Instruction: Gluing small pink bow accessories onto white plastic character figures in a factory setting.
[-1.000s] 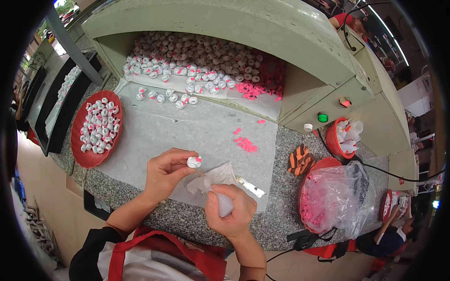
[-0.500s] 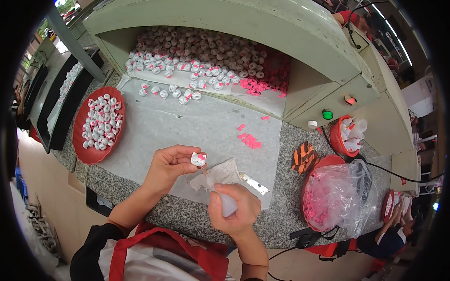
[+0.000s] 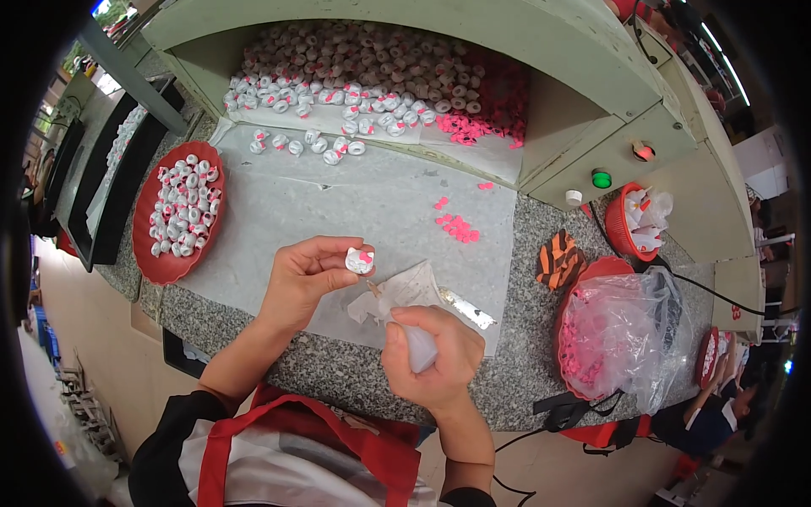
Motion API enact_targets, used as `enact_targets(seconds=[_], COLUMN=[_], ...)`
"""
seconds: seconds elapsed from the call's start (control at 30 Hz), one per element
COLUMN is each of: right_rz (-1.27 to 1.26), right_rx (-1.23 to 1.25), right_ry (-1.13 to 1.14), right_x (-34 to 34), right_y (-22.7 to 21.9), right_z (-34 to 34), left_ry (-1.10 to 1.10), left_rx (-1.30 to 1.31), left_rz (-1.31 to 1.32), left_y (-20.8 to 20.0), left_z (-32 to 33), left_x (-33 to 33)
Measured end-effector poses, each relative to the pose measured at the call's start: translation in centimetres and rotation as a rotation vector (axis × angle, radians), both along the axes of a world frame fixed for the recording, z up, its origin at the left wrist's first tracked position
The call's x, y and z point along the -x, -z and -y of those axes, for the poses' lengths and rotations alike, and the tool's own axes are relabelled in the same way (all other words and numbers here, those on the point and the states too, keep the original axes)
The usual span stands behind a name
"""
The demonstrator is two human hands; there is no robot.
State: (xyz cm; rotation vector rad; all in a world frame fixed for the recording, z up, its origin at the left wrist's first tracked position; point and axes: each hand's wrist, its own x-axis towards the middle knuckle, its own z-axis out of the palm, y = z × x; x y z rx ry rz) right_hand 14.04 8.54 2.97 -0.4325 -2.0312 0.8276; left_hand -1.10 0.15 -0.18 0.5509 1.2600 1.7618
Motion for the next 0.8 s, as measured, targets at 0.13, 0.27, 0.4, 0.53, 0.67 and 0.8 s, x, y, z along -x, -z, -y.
enact_targets(seconds=[0.13, 0.27, 0.4, 0.53, 0.67, 0.8], right_rz=[0.009, 0.045, -0.103, -0.056, 0.010, 0.003], right_rx=[-0.006, 0.294, 0.271, 0.180, 0.017, 0.093], right_ry=[0.022, 0.105, 0.163, 0.157, 0.069, 0.084], right_x=[0.1, 0.0, 0.1, 0.3, 0.3, 0.4], right_y=[0.2, -0.1, 0.0, 0.4, 0.3, 0.4], right_z=[0.0, -0.4, -0.2, 0.7, 0.5, 0.8], left_ry=[0.025, -0.001, 0.008, 0.022, 0.045, 0.051], left_rx=[0.002, -0.004, -0.020, -0.029, -0.001, -0.016], left_rz=[-0.005, -0.028, -0.002, 0.037, 0.024, 0.059], left_y=[0.2, 0.6, 0.4, 0.2, 0.3, 0.3], left_z=[-0.1, 0.4, 0.4, 0.6, 0.7, 0.6], left_x=[0.1, 0.4, 0.8, 0.7, 0.7, 0.6])
